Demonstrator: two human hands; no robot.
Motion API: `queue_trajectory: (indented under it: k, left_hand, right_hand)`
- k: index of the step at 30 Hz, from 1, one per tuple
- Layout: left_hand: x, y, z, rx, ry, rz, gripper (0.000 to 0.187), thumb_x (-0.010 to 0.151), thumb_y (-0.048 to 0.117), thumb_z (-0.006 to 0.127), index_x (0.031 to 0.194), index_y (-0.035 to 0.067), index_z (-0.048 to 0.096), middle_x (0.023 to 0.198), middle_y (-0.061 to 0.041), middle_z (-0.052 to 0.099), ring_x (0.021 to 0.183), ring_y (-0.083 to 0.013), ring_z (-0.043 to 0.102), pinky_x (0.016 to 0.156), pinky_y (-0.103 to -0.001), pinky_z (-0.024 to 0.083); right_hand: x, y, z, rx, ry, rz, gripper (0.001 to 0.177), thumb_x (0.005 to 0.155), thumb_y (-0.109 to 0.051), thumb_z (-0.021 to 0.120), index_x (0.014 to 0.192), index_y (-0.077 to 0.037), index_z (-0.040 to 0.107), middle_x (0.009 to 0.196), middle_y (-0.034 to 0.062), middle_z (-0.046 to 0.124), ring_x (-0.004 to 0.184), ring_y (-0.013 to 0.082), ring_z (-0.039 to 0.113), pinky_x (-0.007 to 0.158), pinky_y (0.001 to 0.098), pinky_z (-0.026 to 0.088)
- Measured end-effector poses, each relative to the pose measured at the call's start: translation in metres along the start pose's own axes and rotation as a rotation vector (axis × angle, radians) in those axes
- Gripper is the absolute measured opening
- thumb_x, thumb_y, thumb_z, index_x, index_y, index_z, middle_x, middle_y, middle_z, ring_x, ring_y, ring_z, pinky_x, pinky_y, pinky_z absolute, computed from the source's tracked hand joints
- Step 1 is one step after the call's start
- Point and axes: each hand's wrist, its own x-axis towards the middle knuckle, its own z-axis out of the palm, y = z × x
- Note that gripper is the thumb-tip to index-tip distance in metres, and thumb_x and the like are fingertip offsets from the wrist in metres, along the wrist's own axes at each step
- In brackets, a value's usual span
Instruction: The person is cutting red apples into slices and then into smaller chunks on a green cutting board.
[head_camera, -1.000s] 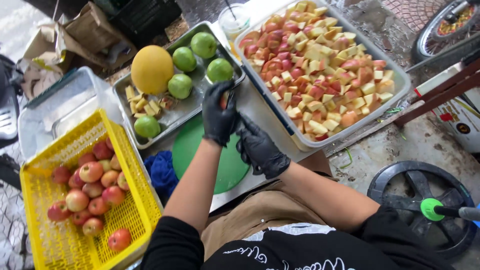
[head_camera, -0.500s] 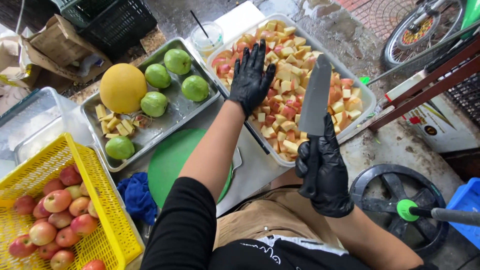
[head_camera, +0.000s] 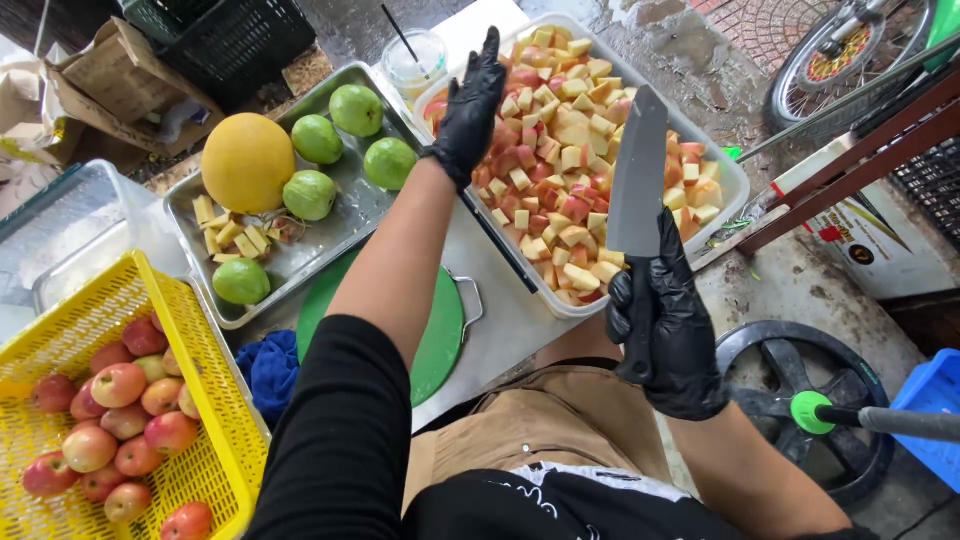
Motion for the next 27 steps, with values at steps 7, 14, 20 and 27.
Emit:
queue_trajectory:
  k: [7, 14, 20, 27]
  left_hand:
    - [-0.037, 0.076, -0.005, 0.259, -0.14, 0.049, 0.082, 0.106, 0.061, 0.045, 0.166, 0.015, 0.014, 0.172, -0.015, 0.02, 0.16, -0.0389, 0.013, 0.129, -0.051, 0.009]
    - [-0.046, 0.066, -0.034, -0.232, 0.101, -0.065, 0.074, 0.109, 0.048, 0.045, 0.168, 0.018, 0.011, 0.176, -0.014, 0.011, 0.162, -0.035, 0.012, 0.128, -0.049, 0.012]
    - [-0.215, 0.087, -0.084, -0.501, 0.442, -0.162, 0.067, 0.113, 0.042, 0.031, 0.167, 0.005, 0.015, 0.177, -0.013, 0.013, 0.161, -0.0292, 0.017, 0.126, -0.037, 0.014]
    - [-0.428, 0.129, -0.091, -0.233, 0.238, -0.426, 0.07, 0.108, 0.041, 0.04, 0.162, 0.001, 0.023, 0.172, -0.019, 0.022, 0.161, -0.0344, 0.017, 0.128, -0.045, 0.011]
  right_hand:
    - [0.047, -0.019, -0.042, 0.072, -0.049, 0.248, 0.061, 0.106, -0.026, 0.05, 0.164, -0.033, 0.034, 0.097, 0.0045, 0.059, 0.069, 0.0143, 0.057, 0.058, 0.0273, 0.05]
    - [0.037, -0.024, -0.023, 0.272, -0.098, 0.414, 0.044, 0.11, -0.027, 0.048, 0.153, -0.022, 0.042, 0.095, 0.0041, 0.058, 0.068, 0.0147, 0.056, 0.056, 0.0297, 0.049]
    - [-0.036, 0.014, -0.004, 0.086, -0.077, 0.583, 0.06, 0.103, -0.026, 0.049, 0.161, -0.031, 0.035, 0.085, 0.0028, 0.057, 0.057, 0.0109, 0.051, 0.047, 0.024, 0.045]
    - [-0.036, 0.093, -0.014, -0.057, -0.175, 0.922, 0.049, 0.104, -0.028, 0.049, 0.149, -0.011, 0.04, 0.081, 0.0066, 0.059, 0.053, 0.0151, 0.051, 0.044, 0.0256, 0.042]
